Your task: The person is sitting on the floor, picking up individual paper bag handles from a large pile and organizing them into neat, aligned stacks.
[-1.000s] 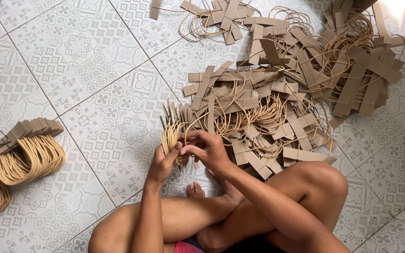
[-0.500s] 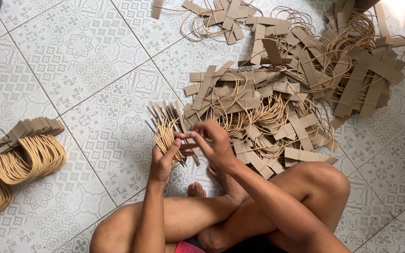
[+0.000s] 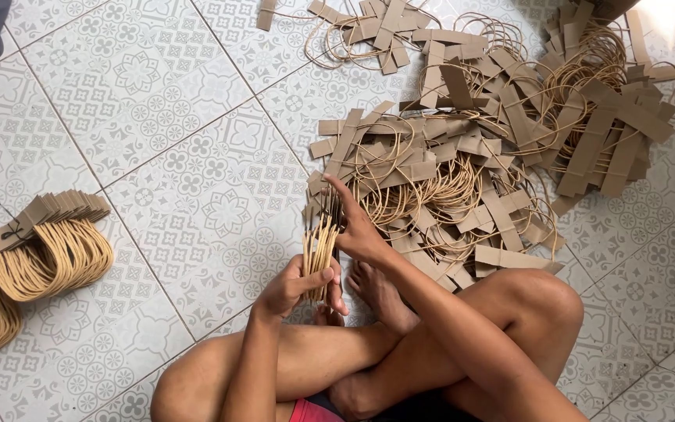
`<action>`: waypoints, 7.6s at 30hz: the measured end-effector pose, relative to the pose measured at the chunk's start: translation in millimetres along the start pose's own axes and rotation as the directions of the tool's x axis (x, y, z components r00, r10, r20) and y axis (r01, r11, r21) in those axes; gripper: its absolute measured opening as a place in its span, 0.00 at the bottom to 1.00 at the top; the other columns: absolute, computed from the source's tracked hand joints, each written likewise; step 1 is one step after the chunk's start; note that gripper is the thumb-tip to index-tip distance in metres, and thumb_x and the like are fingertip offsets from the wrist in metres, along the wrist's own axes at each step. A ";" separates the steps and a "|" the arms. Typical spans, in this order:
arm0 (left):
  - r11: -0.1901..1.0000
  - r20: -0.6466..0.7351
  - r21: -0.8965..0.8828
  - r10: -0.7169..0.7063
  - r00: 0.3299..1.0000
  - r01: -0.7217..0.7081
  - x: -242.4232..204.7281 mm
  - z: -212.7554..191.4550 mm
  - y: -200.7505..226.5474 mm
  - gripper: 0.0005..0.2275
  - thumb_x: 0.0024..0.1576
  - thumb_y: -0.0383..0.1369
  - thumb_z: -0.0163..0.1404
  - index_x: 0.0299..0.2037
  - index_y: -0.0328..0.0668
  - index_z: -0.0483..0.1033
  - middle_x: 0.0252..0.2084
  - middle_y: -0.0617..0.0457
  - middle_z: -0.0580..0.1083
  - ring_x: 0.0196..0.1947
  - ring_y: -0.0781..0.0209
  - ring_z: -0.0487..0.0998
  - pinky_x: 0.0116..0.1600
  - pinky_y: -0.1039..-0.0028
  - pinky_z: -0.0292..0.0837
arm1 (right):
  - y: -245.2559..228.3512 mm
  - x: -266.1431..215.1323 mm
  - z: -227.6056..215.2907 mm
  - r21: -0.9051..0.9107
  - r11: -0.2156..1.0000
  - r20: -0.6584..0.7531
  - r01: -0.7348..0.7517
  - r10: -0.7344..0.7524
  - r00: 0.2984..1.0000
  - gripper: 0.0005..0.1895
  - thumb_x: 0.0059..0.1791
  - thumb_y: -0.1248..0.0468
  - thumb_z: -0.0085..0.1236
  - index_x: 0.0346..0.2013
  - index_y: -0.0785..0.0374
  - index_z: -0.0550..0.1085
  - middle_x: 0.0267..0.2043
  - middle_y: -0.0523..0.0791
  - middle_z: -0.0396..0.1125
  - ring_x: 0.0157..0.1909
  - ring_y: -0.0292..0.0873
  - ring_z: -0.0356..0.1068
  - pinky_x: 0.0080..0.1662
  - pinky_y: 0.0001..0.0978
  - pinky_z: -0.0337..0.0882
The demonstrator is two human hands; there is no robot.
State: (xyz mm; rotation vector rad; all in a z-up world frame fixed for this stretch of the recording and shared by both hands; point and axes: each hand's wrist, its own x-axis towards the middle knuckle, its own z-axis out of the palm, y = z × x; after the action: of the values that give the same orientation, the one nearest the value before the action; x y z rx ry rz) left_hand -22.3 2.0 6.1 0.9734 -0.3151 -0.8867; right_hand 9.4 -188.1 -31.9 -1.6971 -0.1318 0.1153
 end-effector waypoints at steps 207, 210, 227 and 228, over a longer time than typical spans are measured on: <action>0.988 -0.271 -0.150 -0.087 0.959 0.047 9.7 -33.7 -21.5 0.17 0.66 0.44 0.44 0.29 0.43 0.63 0.10 0.63 0.53 0.08 0.73 0.47 0.14 0.80 0.41 | 26.1 5.5 -2.5 -0.524 0.850 -0.345 0.057 -0.274 0.898 0.75 0.28 0.75 0.62 0.74 0.38 0.23 0.82 0.53 0.25 0.31 0.47 0.69 0.23 0.29 0.79; 0.994 -0.288 -0.104 -0.041 0.957 0.012 9.7 -35.5 -26.2 0.19 0.65 0.47 0.43 0.27 0.43 0.64 0.09 0.63 0.53 0.07 0.73 0.47 0.12 0.79 0.41 | 22.1 6.5 -2.4 -0.517 0.852 -0.341 0.080 -0.292 0.894 0.72 0.31 0.71 0.67 0.76 0.38 0.31 0.81 0.55 0.29 0.29 0.42 0.69 0.25 0.28 0.82; 0.990 -0.150 -0.086 -0.125 0.981 0.113 8.5 -31.2 -33.3 0.16 0.67 0.44 0.43 0.30 0.45 0.63 0.11 0.62 0.56 0.09 0.72 0.50 0.14 0.80 0.47 | 28.4 6.0 4.4 -0.246 0.961 -0.207 0.124 -0.177 0.962 0.46 0.38 0.68 0.67 0.67 0.55 0.55 0.62 0.53 0.60 0.59 0.54 0.65 0.61 0.49 0.70; 0.991 -0.150 -0.101 -0.102 0.983 0.088 8.5 -32.4 -33.5 0.16 0.67 0.43 0.43 0.29 0.46 0.63 0.11 0.63 0.56 0.08 0.72 0.50 0.14 0.81 0.47 | 25.8 6.0 4.2 -0.266 0.957 -0.246 0.115 -0.182 0.952 0.43 0.40 0.71 0.67 0.65 0.53 0.57 0.56 0.50 0.63 0.51 0.49 0.70 0.55 0.42 0.77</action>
State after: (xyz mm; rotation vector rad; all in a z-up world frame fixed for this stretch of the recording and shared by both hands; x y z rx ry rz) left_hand -14.7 5.6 -40.5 0.9694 -0.0944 -0.8990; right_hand 15.2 -186.4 -58.0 -1.9288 -0.0736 -0.2557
